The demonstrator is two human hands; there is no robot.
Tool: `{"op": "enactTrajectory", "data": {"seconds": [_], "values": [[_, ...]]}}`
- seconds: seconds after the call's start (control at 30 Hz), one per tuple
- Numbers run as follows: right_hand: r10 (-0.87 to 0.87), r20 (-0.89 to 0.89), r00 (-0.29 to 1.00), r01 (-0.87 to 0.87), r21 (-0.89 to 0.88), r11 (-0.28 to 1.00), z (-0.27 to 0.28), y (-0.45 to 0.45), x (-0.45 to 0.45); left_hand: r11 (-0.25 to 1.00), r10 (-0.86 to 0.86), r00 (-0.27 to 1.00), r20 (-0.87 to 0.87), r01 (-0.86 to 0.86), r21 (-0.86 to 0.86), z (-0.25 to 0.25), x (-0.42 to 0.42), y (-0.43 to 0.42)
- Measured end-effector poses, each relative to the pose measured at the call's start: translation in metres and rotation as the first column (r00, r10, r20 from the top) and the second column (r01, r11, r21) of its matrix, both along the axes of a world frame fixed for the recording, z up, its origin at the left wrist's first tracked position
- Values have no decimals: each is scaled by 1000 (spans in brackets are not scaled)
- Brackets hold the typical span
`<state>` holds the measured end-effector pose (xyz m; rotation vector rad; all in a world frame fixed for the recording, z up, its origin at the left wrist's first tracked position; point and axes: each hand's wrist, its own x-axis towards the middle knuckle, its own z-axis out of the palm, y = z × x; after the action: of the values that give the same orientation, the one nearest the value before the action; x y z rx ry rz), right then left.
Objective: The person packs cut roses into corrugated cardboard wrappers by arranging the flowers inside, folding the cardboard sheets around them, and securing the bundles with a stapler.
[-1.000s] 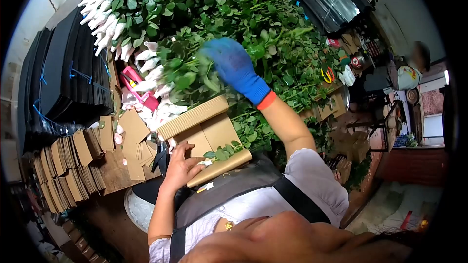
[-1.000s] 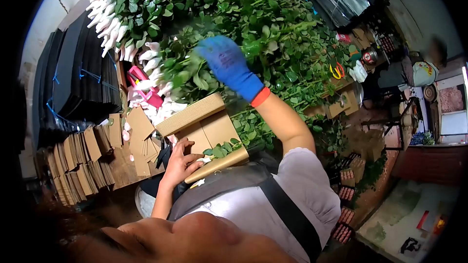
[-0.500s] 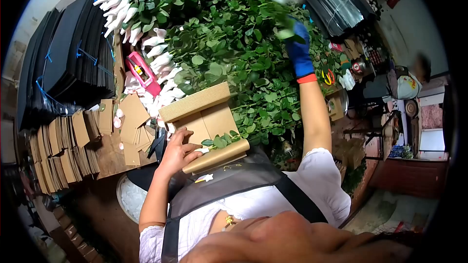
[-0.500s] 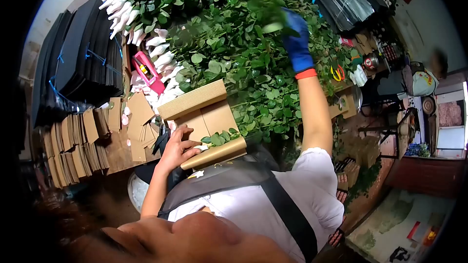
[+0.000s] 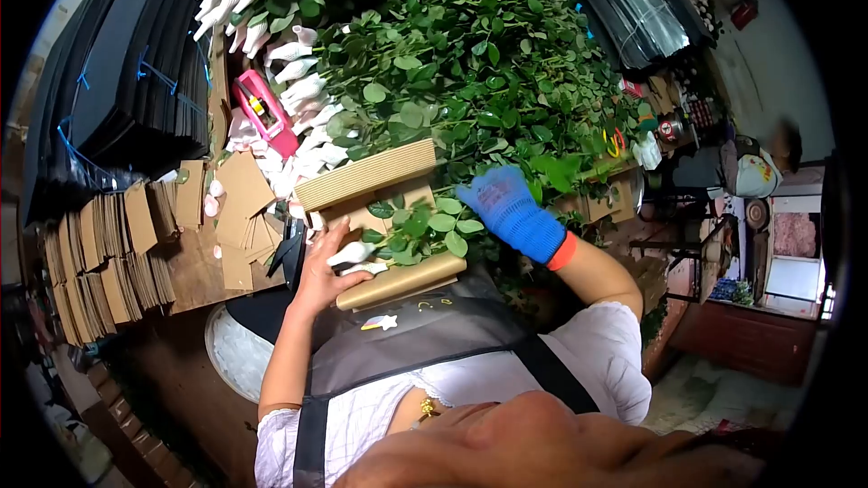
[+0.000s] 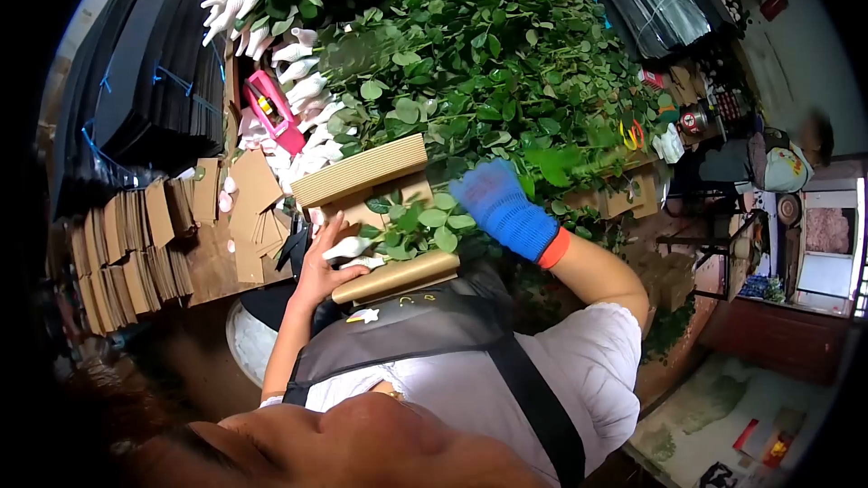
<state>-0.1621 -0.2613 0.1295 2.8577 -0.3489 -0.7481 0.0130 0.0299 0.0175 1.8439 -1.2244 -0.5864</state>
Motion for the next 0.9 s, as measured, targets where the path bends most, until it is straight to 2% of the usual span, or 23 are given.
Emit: {"op": "enactTrajectory", "data": {"seconds": [0.07,0.1,0.2,0.23,0.3,0.33,0.37,0.4,0.43,0.5,0.53,0.57,0.6,0.63,0.67,0.73,0.77,0.8,0.9], "values": [[-49,45,998,47,42,998,-34,-2,-16,1000,-29,997,-69,29,-1,10,1,-3],[-73,70,995,69,66,995,-48,-3,-23,998,-64,997,-39,63,-5,9,2,-3],[-26,183,983,-37,331,943,-62,-18,-46,992,-125,992,30,125,6,8,2,-2],[-67,225,972,-41,444,895,-45,-28,-43,992,-122,992,42,121,24,10,2,-2],[-201,323,925,30,464,885,-10,-51,-24,992,-120,991,58,116,58,12,1,-2],[-222,595,773,-85,444,892,-11,-67,-11,991,-123,990,66,118,70,12,1,-2],[-311,678,666,-13,427,904,-5,-76,13,989,-131,989,75,125,80,13,1,-3],[-251,828,501,-105,346,932,-5,-84,38,986,-153,983,105,144,88,15,2,-4],[-198,804,560,-87,295,952,-13,-98,56,982,-173,975,138,161,95,19,3,-4],[46,773,633,-82,9,997,-79,-132,86,978,-198,964,177,182,104,19,5,-5],[-7,593,805,-8,22,1000,-91,-133,97,978,-194,966,172,176,116,23,4,-5],[-69,377,923,67,20,998,-99,-132,108,978,-189,970,154,172,117,21,3,-5],[-136,141,981,138,-1,990,-102,-131,118,979,-183,973,139,167,117,20,4,-4],[-152,58,987,153,-9,988,-84,-126,126,979,-179,974,141,162,120,21,4,-5],[-140,264,954,144,5,990,-66,-123,122,981,-172,974,151,154,118,22,3,-5],[-111,625,773,119,29,992,-16,-112,99,982,-166,974,157,149,112,23,3,-5],[24,810,586,64,-75,995,5,-107,88,983,-167,972,164,150,109,23,3,-6],[162,922,351,36,-186,982,23,-104,79,983,-169,971,172,152,108,23,4,-6],[122,934,337,-145,-77,986,45,-104,65,979,-201,959,201,189,77,23,7,-6]]}}
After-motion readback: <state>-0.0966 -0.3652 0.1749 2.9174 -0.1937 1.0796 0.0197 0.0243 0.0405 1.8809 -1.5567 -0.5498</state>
